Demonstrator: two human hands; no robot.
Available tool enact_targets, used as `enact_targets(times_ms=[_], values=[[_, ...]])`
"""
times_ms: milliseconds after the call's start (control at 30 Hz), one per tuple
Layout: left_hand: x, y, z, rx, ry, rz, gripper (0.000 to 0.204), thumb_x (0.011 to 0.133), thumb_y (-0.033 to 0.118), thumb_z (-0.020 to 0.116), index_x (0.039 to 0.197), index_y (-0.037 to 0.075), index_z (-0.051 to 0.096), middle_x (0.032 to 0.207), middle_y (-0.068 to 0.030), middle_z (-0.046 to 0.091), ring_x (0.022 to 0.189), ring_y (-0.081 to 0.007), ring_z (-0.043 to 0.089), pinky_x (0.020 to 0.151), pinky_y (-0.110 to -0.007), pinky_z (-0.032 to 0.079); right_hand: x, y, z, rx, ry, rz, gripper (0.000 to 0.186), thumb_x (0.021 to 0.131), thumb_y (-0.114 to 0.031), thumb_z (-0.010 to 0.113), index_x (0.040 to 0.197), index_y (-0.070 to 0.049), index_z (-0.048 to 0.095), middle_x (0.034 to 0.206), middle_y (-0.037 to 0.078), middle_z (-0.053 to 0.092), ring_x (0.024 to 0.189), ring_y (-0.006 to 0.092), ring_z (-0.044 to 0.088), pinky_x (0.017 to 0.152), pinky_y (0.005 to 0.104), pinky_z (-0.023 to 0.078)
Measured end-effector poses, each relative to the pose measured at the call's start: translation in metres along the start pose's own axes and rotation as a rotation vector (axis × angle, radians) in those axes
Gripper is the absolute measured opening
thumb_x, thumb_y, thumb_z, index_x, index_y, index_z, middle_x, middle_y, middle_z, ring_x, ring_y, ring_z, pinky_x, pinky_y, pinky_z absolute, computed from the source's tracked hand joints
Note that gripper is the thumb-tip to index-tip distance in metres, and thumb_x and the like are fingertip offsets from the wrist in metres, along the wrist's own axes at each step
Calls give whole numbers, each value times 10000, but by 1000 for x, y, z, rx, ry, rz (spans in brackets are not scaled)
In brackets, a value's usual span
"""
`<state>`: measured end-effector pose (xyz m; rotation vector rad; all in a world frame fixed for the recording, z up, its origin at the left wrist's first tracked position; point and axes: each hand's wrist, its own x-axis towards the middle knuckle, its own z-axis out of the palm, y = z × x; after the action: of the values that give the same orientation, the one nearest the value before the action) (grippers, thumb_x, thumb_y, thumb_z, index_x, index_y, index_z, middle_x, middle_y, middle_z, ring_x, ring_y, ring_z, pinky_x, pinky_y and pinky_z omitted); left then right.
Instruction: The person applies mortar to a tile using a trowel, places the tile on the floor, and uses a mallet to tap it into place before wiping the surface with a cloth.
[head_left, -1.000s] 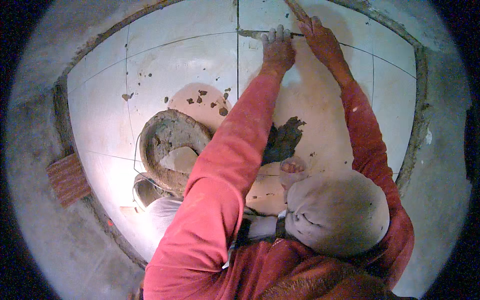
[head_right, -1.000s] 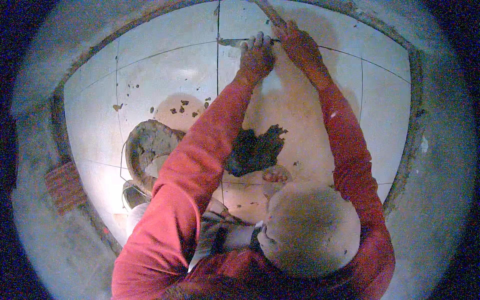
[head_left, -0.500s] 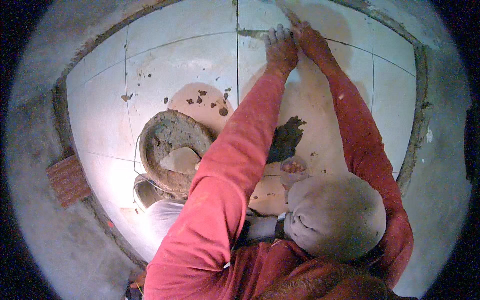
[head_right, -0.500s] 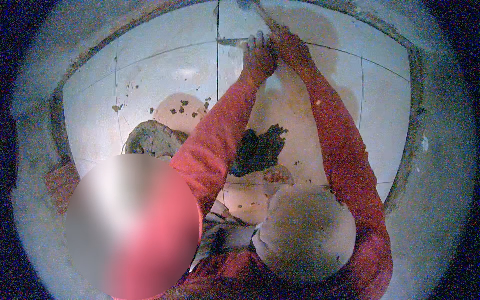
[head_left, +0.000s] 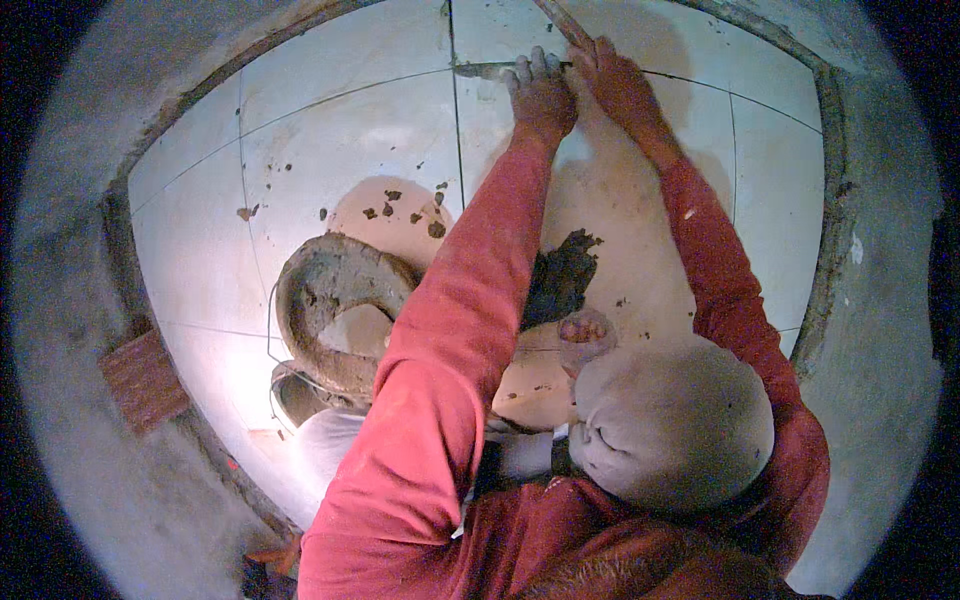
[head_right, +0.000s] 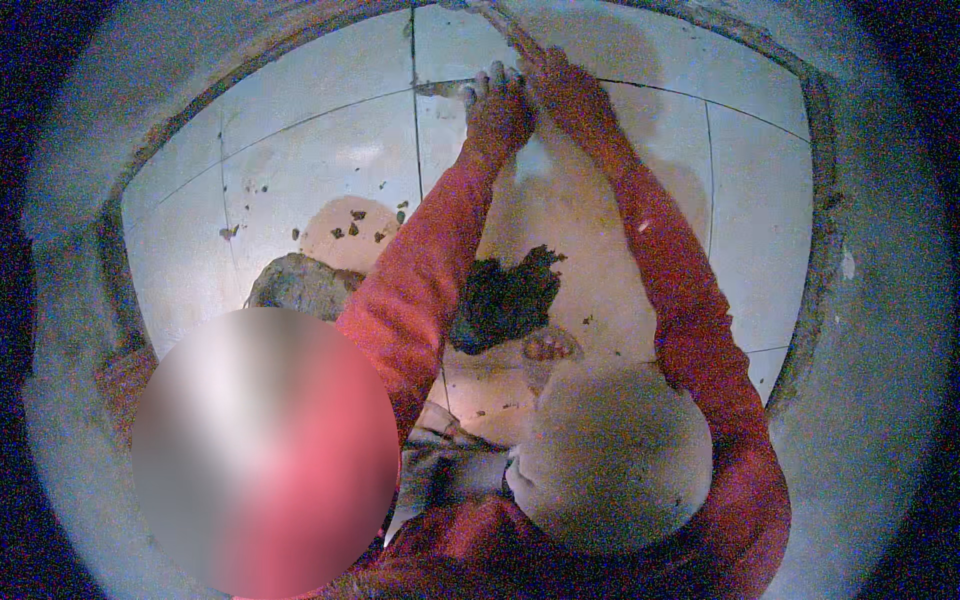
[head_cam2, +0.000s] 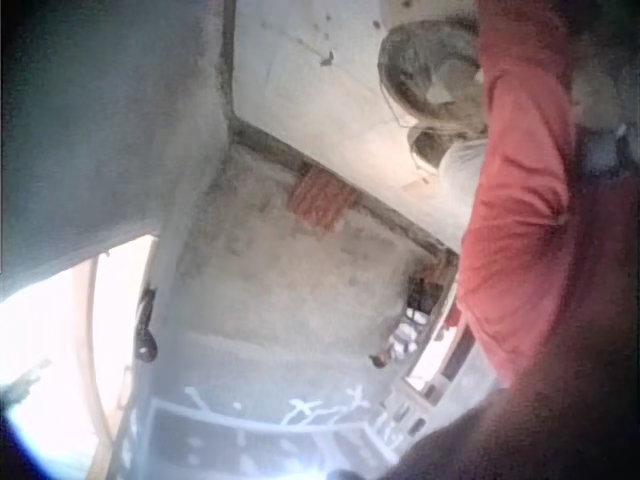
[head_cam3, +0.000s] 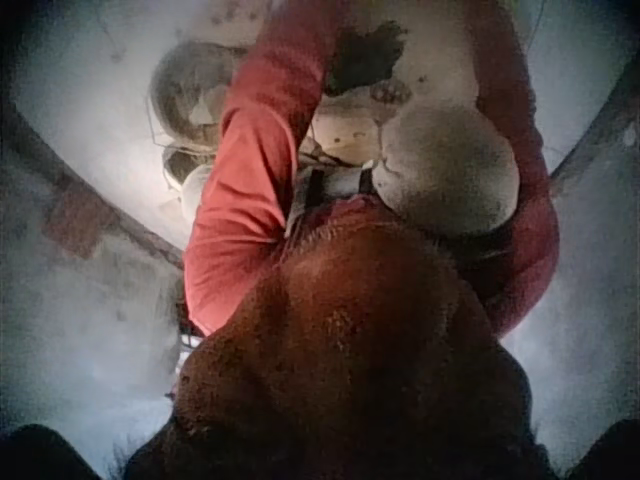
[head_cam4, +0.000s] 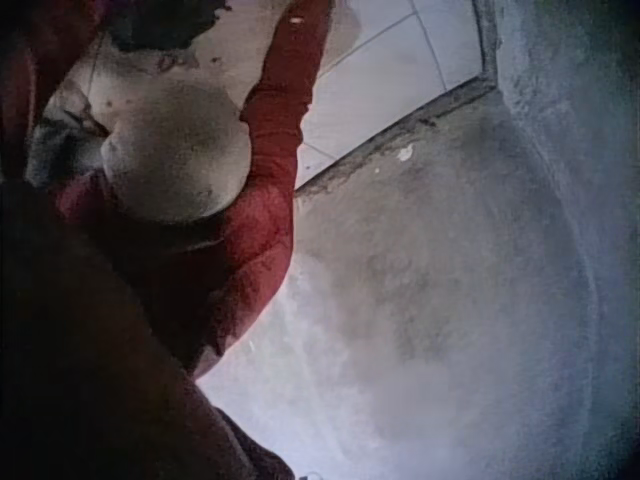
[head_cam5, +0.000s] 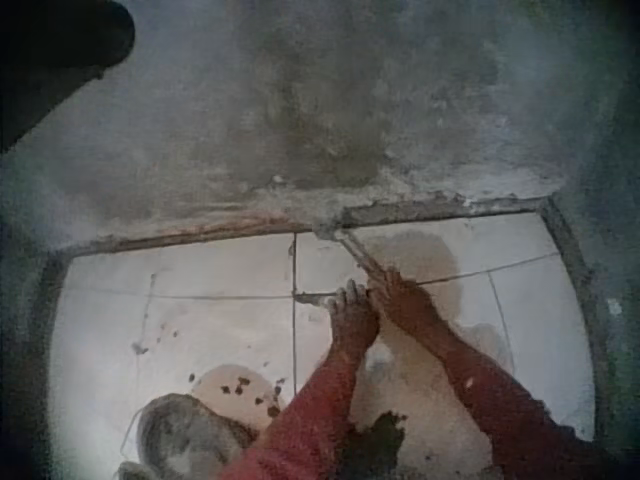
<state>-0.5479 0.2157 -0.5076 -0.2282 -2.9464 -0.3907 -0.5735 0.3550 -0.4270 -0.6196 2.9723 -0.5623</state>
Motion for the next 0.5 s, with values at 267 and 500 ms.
enact_targets(times_ms=[267, 500], values=[[39, 6, -26, -14, -444, 95, 504, 901, 401, 662, 1291, 85, 628, 1362, -211, 622, 1259, -408, 571, 1016, -635, 425, -24, 29, -24, 150, 36, 234, 371, 1071, -375, 477, 1227, -44, 538, 1077, 260, 657, 906, 480, 674, 774, 581, 544], [68, -43, -13, 102, -226, 302, 684, 940, 575, 605, 1520, 241, 463, 1619, -216, 325, 1452, -435, 381, 1104, -704, 330, -96, 95, -2, 173, 366, 398, 412, 1052, -411, 528, 1188, -24, 490, 921, 278, 664, 866, 501, 657, 701, 594, 517]])
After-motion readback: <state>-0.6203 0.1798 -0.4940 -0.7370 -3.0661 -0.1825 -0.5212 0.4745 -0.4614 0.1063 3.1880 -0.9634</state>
